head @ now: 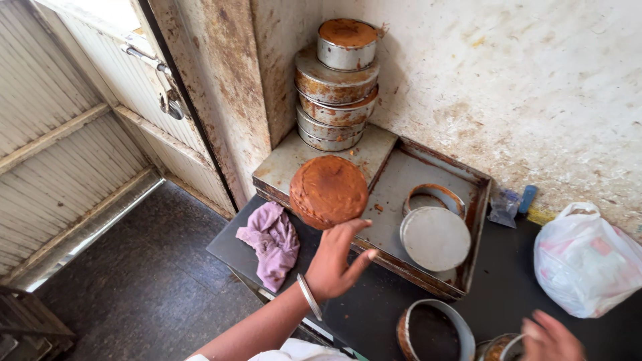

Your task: The person removes baked cakes from round metal molds by hand and stacks the molds.

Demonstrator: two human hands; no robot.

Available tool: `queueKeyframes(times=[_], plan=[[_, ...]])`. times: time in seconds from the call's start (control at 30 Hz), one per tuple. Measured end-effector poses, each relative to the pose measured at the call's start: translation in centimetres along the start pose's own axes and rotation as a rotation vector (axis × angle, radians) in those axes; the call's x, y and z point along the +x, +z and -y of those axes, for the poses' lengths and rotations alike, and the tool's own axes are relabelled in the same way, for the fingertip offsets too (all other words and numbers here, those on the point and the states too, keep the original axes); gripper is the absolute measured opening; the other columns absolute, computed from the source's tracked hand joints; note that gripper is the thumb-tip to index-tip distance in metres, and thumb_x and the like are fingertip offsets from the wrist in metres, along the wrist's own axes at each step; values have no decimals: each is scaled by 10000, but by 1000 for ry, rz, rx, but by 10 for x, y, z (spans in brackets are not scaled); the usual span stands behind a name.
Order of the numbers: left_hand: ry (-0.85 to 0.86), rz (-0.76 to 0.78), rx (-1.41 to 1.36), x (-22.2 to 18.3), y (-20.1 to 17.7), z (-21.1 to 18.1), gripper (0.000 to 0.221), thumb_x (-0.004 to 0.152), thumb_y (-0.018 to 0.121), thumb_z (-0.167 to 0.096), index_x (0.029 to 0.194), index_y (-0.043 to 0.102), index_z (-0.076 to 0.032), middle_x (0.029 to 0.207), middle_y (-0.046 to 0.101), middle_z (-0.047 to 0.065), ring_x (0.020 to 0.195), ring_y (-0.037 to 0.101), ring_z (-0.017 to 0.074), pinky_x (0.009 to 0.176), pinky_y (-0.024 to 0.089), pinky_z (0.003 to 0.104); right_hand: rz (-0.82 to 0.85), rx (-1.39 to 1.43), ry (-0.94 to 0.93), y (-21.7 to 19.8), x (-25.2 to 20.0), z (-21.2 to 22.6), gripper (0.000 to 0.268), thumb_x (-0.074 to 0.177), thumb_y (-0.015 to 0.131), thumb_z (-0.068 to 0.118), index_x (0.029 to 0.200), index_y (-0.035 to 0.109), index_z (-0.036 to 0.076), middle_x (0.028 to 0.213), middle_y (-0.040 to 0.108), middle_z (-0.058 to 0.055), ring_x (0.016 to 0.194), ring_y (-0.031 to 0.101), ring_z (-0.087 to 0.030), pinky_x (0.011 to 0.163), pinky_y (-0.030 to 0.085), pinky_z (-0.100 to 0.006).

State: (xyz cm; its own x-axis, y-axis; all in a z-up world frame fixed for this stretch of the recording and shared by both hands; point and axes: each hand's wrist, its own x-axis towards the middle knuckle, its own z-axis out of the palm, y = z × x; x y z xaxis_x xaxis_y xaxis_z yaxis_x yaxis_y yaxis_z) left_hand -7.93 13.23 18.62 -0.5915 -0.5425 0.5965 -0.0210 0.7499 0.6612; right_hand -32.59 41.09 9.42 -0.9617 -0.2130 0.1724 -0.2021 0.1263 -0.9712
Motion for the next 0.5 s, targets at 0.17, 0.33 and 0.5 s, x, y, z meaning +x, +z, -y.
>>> queueKeyframes(times=[0.17, 0.33, 0.5], plan=[[-136, 17, 206, 15, -51, 64, 472, 978, 661, -368, 1310, 568, -46, 1291, 633, 175, 1196, 584, 352, 1022, 403, 473, 479, 27, -196, 138, -21, 103, 394, 935, 672, 100, 1313, 611, 7, 1336, 642, -105, 1272, 597, -197, 1040, 460, -367], [-250, -127, 318, -10, -102, 152, 500, 947, 695, -336, 1320, 562, -30, 1272, 642, 204, 1188, 595, 388, 992, 424, 482, 665, -158, -574, 244, 9, 193, 373, 951, 712, 181, 1301, 622, 85, 1275, 616, -53, 1181, 607, -199, 956, 525, -353], [-670, 105, -192, -59, -81, 182, 599, 932, 632, -329, 1431, 481, -35, 1364, 618, 211, 1295, 600, 327, 1086, 451, 411, 606, -368, -786, 358, 78, 258, 516, 970, 753, 211, 1428, 535, 114, 1438, 488, -119, 1279, 573, -277, 1008, 530, -413]])
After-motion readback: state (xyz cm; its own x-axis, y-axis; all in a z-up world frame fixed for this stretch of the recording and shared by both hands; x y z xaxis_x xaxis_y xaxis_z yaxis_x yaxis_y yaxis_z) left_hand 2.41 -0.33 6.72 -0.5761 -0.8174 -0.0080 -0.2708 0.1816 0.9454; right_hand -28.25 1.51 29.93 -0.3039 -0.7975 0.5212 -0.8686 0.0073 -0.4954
